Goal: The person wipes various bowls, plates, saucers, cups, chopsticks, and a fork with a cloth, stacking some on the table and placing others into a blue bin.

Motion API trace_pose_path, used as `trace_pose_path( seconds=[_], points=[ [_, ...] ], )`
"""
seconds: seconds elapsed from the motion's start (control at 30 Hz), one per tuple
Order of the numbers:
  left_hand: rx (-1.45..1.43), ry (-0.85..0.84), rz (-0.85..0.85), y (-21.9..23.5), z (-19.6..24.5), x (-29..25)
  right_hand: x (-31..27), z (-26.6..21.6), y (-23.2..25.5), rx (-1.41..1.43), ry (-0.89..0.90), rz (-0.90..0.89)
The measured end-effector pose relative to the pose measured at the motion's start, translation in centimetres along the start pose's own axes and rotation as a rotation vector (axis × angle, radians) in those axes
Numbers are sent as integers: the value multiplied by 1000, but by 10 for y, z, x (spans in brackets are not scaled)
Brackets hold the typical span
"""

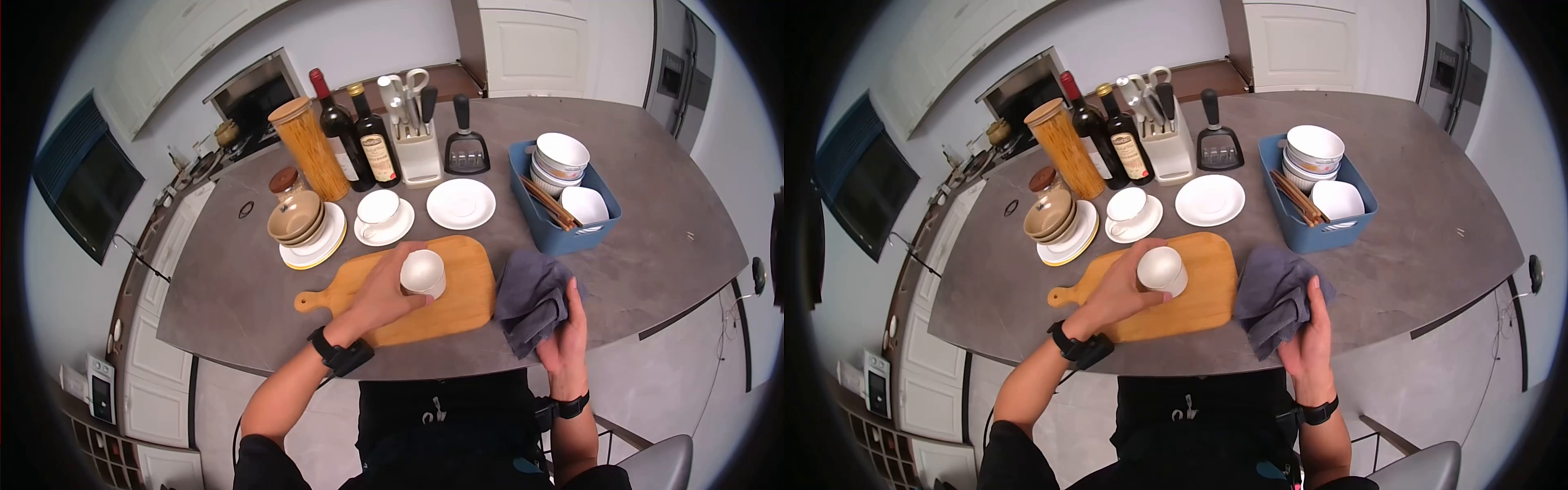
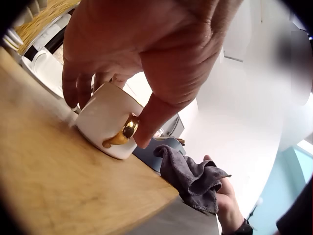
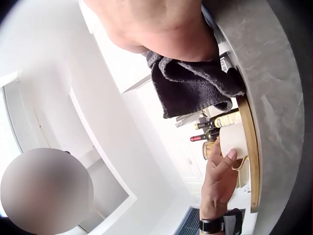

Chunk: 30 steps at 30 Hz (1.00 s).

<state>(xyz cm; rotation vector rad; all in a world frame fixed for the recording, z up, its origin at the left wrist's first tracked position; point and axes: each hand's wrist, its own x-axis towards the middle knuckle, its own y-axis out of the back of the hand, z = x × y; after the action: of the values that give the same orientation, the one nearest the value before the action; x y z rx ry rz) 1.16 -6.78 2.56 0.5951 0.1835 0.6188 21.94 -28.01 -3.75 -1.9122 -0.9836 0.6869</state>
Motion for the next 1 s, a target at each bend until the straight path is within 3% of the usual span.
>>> trace_pose_path(
  seconds=[0.17,0.27,0.4,0.47,0.53,0.6,0.77,0.83,1.0],
  points=[
    [378,-156,-11,15,11,28,0,-5,7,196,-7,-84],
    [315,-77,40,22,13,89,1,-5,10,202,-88,4],
    [775,-94,186,13,-26,180,3,-6,11,173,-121,-9],
    [807,172,61,14,-30,212,3,-6,11,180,-121,-6],
    [880,205,9,16,-30,227,2,-6,12,202,-106,4],
    [595,419,-66,22,-26,231,2,-4,12,198,-93,15],
    [294,416,3,20,-40,233,2,-4,9,173,-74,-5],
    [46,358,82,18,-35,228,2,-3,10,165,-71,-12],
    [30,137,216,46,-3,191,2,0,22,95,-30,16]
  ],
)
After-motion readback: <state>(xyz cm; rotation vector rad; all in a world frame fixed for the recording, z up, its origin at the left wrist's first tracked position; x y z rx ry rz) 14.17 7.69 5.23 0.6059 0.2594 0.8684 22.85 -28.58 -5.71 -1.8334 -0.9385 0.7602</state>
